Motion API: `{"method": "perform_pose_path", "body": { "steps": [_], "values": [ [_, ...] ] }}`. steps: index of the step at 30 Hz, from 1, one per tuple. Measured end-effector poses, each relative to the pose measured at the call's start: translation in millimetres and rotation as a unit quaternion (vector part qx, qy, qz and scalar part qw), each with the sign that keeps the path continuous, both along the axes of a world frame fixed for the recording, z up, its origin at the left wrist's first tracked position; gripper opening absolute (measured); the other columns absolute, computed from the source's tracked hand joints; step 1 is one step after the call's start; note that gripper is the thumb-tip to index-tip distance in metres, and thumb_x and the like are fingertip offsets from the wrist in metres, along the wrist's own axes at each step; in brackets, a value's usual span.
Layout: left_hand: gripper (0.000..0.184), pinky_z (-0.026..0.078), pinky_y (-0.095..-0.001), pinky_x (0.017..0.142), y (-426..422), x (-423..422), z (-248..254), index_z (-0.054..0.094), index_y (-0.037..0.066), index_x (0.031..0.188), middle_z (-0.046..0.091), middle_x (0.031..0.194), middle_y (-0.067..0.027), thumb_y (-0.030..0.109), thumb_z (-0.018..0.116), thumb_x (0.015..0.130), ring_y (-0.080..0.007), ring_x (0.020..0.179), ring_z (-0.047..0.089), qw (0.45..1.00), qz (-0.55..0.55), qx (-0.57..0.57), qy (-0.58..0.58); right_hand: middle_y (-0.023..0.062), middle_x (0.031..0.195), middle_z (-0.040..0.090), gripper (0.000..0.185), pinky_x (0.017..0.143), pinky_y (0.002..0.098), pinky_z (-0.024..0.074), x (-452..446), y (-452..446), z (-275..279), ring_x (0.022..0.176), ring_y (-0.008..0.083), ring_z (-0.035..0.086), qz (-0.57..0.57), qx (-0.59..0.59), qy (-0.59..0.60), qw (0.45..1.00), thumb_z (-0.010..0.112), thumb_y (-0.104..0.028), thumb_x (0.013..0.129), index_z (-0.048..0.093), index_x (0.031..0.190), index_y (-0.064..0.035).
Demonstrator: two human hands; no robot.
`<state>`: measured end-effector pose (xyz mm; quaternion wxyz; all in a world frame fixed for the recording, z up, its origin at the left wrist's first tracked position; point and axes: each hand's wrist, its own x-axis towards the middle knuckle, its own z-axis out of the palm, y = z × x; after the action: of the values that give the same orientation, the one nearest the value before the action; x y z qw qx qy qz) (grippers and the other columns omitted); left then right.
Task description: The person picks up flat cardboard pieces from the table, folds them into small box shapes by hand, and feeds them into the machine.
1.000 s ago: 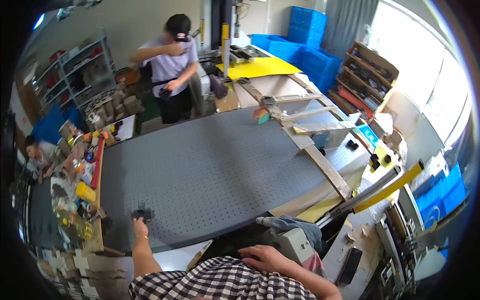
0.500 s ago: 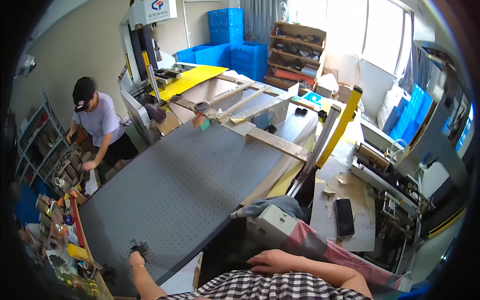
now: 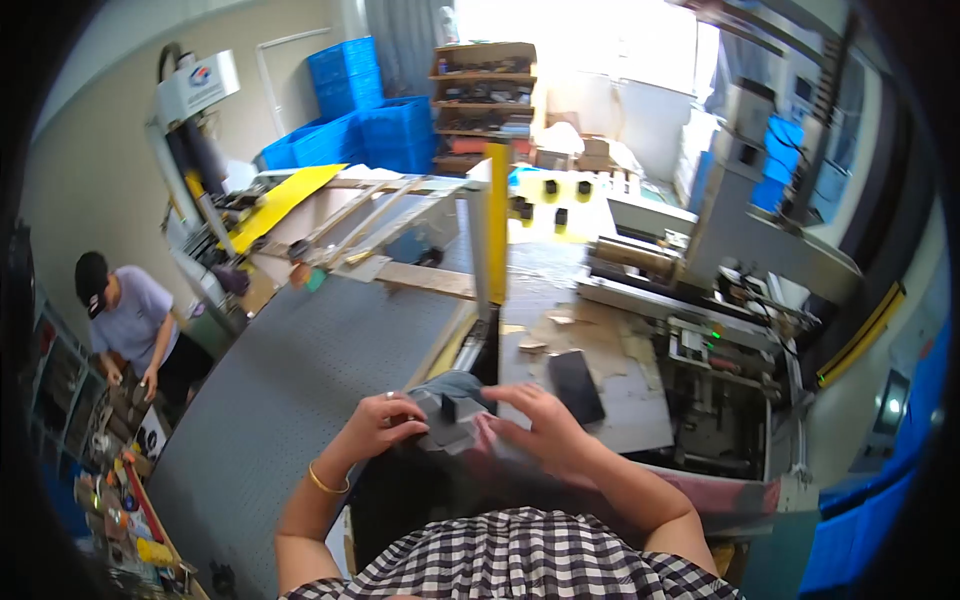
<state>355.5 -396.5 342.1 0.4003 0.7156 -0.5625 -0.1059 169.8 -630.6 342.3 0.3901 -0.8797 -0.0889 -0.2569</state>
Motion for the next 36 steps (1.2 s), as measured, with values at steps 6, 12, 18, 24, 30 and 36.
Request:
{"method": "perform_pose_path", "body": {
  "steps": [6,12,18,24,30,36],
  "values": [
    [0.016,0.05,-0.034,0.069,-158.4,-75.8,47.6,0.072,0.006,0.087,0.067,0.082,-0.0083,0.018,0.078,0.079,-0.0245,0.076,0.063,0.971,-0.224,-0.045,-0.063,0.0108,0.115,0.065,0.042,0.093,0.0395,0.0466,-89.5,-87.9,-31.5,0.108,0.0301,0.059,-0.017,0.012,0.049,0.999,0.071,-0.021,0.088,0.059,0.126,-0.0091],
    [0.015,0.053,-0.0313,0.072,-272.5,-104.3,53.7,0.073,0.005,0.092,0.069,0.096,-0.0086,0.007,0.079,0.078,-0.0213,0.085,0.066,0.93,-0.344,0.089,0.09,0.0135,0.12,0.063,0.051,0.098,0.0373,0.0449,-153.5,-153.8,-46.8,0.113,0.0271,0.06,-0.09,0.179,0.074,0.977,0.07,-0.026,0.09,0.054,0.134,-0.0062],
    [0.023,0.042,-0.0396,0.094,-412.8,-89.8,26.2,0.074,0.013,0.091,0.065,0.103,-0.0079,0.018,0.085,0.072,-0.0262,0.105,0.056,0.915,-0.396,0.029,-0.069,0.008,0.117,0.065,0.066,0.096,0.0342,0.0461,-156.8,-261.2,-15.7,0.11,0.0206,0.06,-0.249,0.076,0.008,0.965,0.077,-0.017,0.082,0.047,0.139,-0.0046],
    [0.058,0.052,-0.03,0.079,-593.7,-60.4,-8.6,0.056,0.01,0.125,0.065,0.11,-0.0068,0.002,0.081,0.073,-0.0117,0.092,0.061,0.92,-0.252,0.04,0.297,0.0149,0.108,0.069,0.066,0.087,0.0328,0.0521,-103.8,-472.9,-44.2,0.097,0.0167,0.066,-0.211,0.314,-0.023,0.925,0.074,-0.017,0.086,0.041,0.14,0.0032],
    [0.08,0.052,-0.0356,0.084,-667.8,-51.3,46.4,0.044,0.008,0.138,0.07,0.098,-0.0088,0.016,0.086,0.07,-0.0227,0.091,0.064,0.959,-0.232,-0.143,-0.078,0.0112,0.105,0.071,0.076,0.085,0.0315,0.0521,-90.2,-527.5,32.3,0.092,0.0156,0.067,-0.297,0.067,-0.023,0.952,0.08,-0.015,0.079,0.041,0.143,-0.0064],
    [0.09,0.048,-0.039,0.094,-631.2,-68.8,45.8,0.039,0.007,0.144,0.061,0.12,-0.0175,0.02,0.087,0.069,-0.0306,0.111,0.055,0.951,-0.174,-0.242,-0.083,0.0104,0.106,0.07,0.061,0.075,0.0311,0.053,-91.2,-486.0,28.6,0.092,0.0148,0.065,-0.259,0.27,-0.365,0.853,0.07,-0.03,0.091,0.044,0.139,-0.0019]
  ]
}}
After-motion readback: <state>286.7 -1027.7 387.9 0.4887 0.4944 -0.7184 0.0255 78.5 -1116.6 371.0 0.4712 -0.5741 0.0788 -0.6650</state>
